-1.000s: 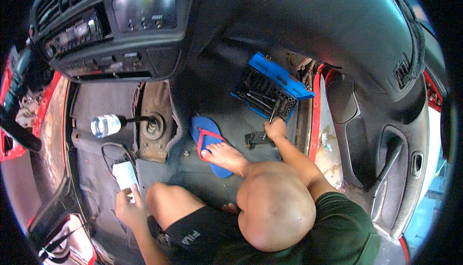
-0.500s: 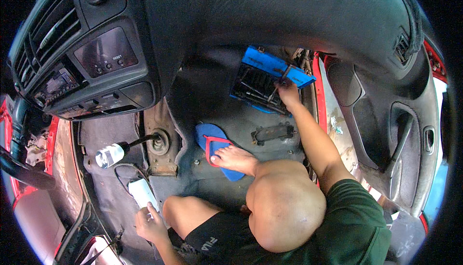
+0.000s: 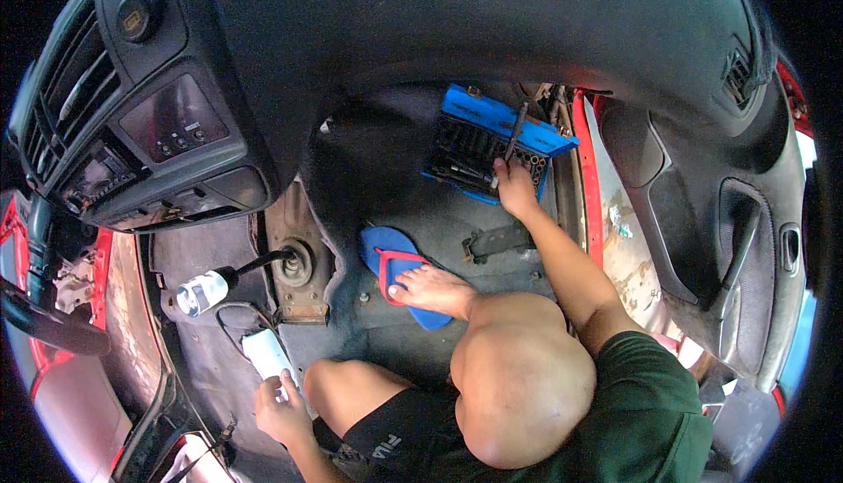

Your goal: The person works inside a car's passenger footwell, using a screwdriver to remove screws and detach interior trim panels. They handle various small components and wires, placing removed parts on the floor mat. The person also uses a spray bottle and wipes surfaces while continuing to disassemble the area.

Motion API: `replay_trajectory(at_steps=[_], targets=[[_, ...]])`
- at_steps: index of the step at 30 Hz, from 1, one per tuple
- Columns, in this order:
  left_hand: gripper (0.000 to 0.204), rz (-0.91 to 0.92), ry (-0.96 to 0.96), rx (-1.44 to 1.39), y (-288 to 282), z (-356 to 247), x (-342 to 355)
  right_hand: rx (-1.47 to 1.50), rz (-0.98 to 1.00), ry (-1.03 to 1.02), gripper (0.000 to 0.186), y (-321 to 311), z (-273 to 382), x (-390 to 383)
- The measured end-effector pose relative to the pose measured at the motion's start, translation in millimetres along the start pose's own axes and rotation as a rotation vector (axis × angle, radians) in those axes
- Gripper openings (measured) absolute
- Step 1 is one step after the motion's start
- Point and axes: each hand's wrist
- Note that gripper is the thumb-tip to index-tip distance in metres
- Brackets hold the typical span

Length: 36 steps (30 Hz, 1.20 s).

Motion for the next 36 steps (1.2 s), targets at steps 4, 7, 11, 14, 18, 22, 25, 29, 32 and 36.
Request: replay_trajectory(at_steps=[4,7,11,14,18,22,25,29,32,36], targets=[[0.029,0.055,-0.041,0.044,-4.1,0.0,-1.4,0.567,0.108,0.200,0.041,-33.3,34.3,-26.5],[0.029,0.048,-0.031,0.045,-4.7,-3.4,-1.3,0.765,0.291,0.223,0.036,-69.7,59.2,-43.8],[0.028,0.024,0.012,0.060,-1.2,-0.6,-2.3,0.417,0.254,-0.204,0.032,-75.8,65.6,-46.3],[0.026,-0.006,0.023,0.046,-3.0,3.0,-5.7,-0.161,0.190,-0.440,0.034,-96.8,92.3,-44.0],[0.028,-0.029,0.030,0.033,-2.6,8.1,-8.2,-0.532,0.260,-0.320,0.034,-79.3,106.4,-21.5],[0.029,-0.022,0.058,0.074,3.7,-2.2,-6.4,-0.553,0.157,-0.271,0.033,-33.9,29.4,19.5],[0.024,-0.095,0.068,-0.039,6.2,11.9,-11.8,-0.512,0.109,-0.253,0.037,-30.2,33.4,6.6],[0.026,-0.116,0.057,-0.003,-3.7,11.1,-13.1,-0.431,-0.216,-0.248,0.048,-85.2,73.8,11.4],[0.027,-0.122,0.088,-0.036,4.9,-1.9,-8.0,-0.548,-0.266,-0.174,0.054,-94.8,28.1,34.7],[0.027,-0.149,0.063,-0.027,-4.4,10.7,-11.6,-0.598,0.279,-0.217,0.063,-59.5,48.9,-24.3]])
Point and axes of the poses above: each hand's wrist, its own x-axis towards the middle knuckle, its own y-axis out of the palm, z = x × y, and after that the axes turned 8 degrees about -x, right-handed
